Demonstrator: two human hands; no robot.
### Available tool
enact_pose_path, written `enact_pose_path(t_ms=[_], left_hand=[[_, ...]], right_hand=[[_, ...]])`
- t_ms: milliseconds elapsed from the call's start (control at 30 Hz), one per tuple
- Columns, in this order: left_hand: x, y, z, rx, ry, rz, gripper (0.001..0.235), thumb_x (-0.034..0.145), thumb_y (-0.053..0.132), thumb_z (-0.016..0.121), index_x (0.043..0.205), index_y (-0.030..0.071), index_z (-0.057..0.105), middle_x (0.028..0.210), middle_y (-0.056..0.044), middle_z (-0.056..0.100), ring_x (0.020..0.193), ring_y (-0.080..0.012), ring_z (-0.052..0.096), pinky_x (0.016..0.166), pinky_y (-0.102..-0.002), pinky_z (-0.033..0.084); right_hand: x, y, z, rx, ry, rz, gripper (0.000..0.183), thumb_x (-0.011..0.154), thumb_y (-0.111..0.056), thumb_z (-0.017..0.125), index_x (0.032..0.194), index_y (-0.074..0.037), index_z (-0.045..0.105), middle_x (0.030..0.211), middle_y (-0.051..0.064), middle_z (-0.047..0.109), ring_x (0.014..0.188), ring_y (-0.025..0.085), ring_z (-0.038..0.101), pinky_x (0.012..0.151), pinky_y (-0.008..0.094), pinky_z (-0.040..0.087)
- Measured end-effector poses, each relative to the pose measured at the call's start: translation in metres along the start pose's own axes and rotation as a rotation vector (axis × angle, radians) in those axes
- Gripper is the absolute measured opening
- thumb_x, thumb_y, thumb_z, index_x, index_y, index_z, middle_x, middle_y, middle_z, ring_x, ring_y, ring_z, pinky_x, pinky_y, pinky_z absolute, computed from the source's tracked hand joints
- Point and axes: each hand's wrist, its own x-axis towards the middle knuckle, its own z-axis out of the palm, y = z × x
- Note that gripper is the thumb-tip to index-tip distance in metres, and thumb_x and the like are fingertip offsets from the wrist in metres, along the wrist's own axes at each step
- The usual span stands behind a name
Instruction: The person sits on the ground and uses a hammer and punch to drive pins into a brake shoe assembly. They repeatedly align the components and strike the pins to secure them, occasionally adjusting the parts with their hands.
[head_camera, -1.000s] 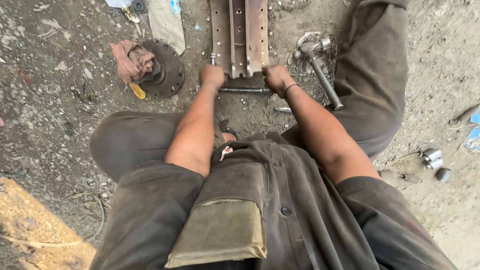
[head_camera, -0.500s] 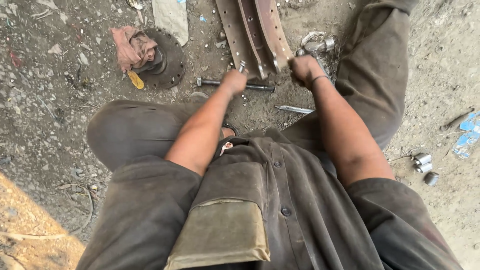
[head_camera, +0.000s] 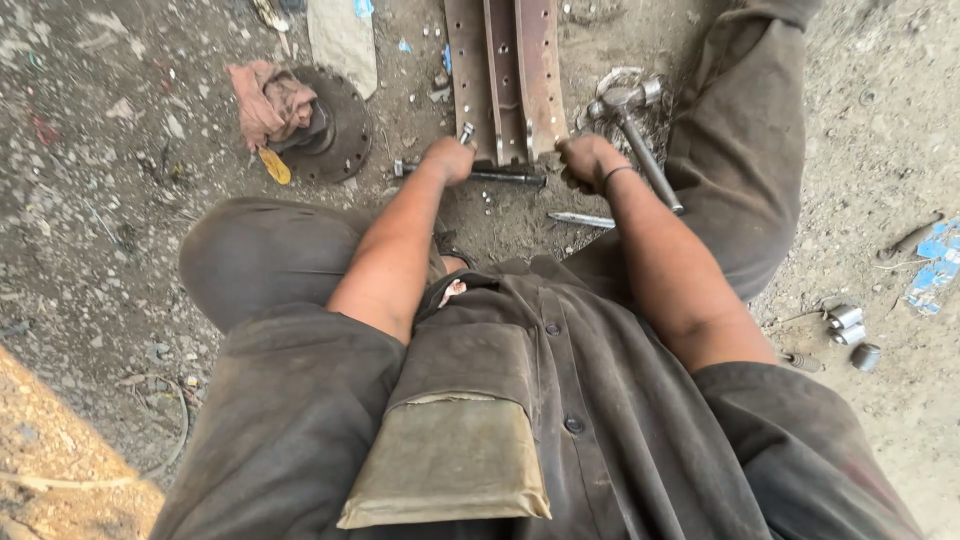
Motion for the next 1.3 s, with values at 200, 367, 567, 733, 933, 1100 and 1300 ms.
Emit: enact_pose_path(t_ms=[200, 367, 567, 733, 933, 1100, 1300], left_hand=[[-0.002, -0.001, 0.008, 0.034, 0.036, 0.004, 0.059, 0.1, 0.053, 0.047, 0.12, 0.004, 0.071, 0.13, -0.025, 0.064, 0.121, -0.0424, 0.061, 0.105, -0.047, 0.048], [0.003, 0.003, -0.007, 0.003, 0.126, 0.016, 0.064, 0.101, 0.057, 0.047, 0.119, 0.002, 0.072, 0.128, -0.027, 0.065, 0.119, -0.0443, 0.063, 0.102, -0.05, 0.05], [-0.024, 0.024, -0.038, 0.396, 0.026, 0.127, 0.035, 0.084, 0.024, 0.064, 0.111, 0.008, 0.077, 0.126, -0.021, 0.068, 0.118, -0.0385, 0.067, 0.099, -0.046, 0.055], [-0.055, 0.046, -0.067, -0.009, 0.32, 0.012, 0.037, 0.091, 0.033, 0.065, 0.113, 0.005, 0.075, 0.125, -0.025, 0.067, 0.117, -0.0417, 0.065, 0.099, -0.046, 0.054], [-0.108, 0.091, -0.144, -0.38, 0.6, 0.212, 0.038, 0.1, 0.044, 0.06, 0.11, 0.01, 0.076, 0.11, -0.022, 0.074, 0.106, -0.042, 0.068, 0.089, -0.048, 0.054], [-0.159, 0.108, -0.165, -0.678, 0.655, 0.44, 0.032, 0.095, 0.037, 0.062, 0.11, 0.01, 0.073, 0.098, -0.014, 0.078, 0.093, -0.0298, 0.075, 0.082, -0.04, 0.055], [-0.137, 0.087, -0.157, -0.764, 0.583, 0.384, 0.032, 0.094, 0.035, 0.064, 0.111, 0.01, 0.075, 0.101, -0.013, 0.078, 0.095, -0.0287, 0.074, 0.084, -0.04, 0.056]], right_hand=[[0.037, 0.036, 0.025, -0.208, 0.243, -0.197, 0.049, 0.104, -0.043, 0.049, 0.106, -0.001, 0.073, 0.085, 0.018, 0.069, 0.075, 0.026, 0.064, 0.073, 0.041, 0.052], [0.059, 0.036, 0.024, -0.57, 0.502, -0.363, 0.071, 0.103, -0.06, 0.044, 0.107, 0.004, 0.073, 0.111, 0.031, 0.07, 0.108, 0.046, 0.066, 0.096, 0.05, 0.052], [-0.043, 0.001, -0.015, -0.463, 0.649, -0.536, 0.051, 0.087, -0.051, 0.06, 0.113, -0.01, 0.076, 0.113, 0.022, 0.073, 0.108, 0.04, 0.067, 0.096, 0.048, 0.053], [-0.052, 0.022, -0.054, -0.748, 0.714, -0.313, 0.046, 0.091, -0.045, 0.062, 0.113, -0.007, 0.076, 0.12, 0.02, 0.073, 0.111, 0.035, 0.07, 0.097, 0.044, 0.054], [0.006, 0.038, -0.044, -0.819, 0.329, -0.218, 0.03, 0.083, -0.023, 0.067, 0.102, -0.005, 0.08, 0.113, 0.019, 0.075, 0.11, 0.031, 0.072, 0.093, 0.039, 0.057], [0.026, 0.035, -0.031, -0.894, 0.252, -0.139, 0.025, 0.074, -0.009, 0.072, 0.096, -0.005, 0.082, 0.111, 0.021, 0.075, 0.106, 0.032, 0.073, 0.089, 0.036, 0.058], [0.034, 0.023, -0.047, -1.279, -0.191, -0.257, 0.027, 0.076, -0.01, 0.073, 0.102, -0.006, 0.079, 0.106, 0.019, 0.074, 0.1, 0.035, 0.073, 0.085, 0.043, 0.057]])
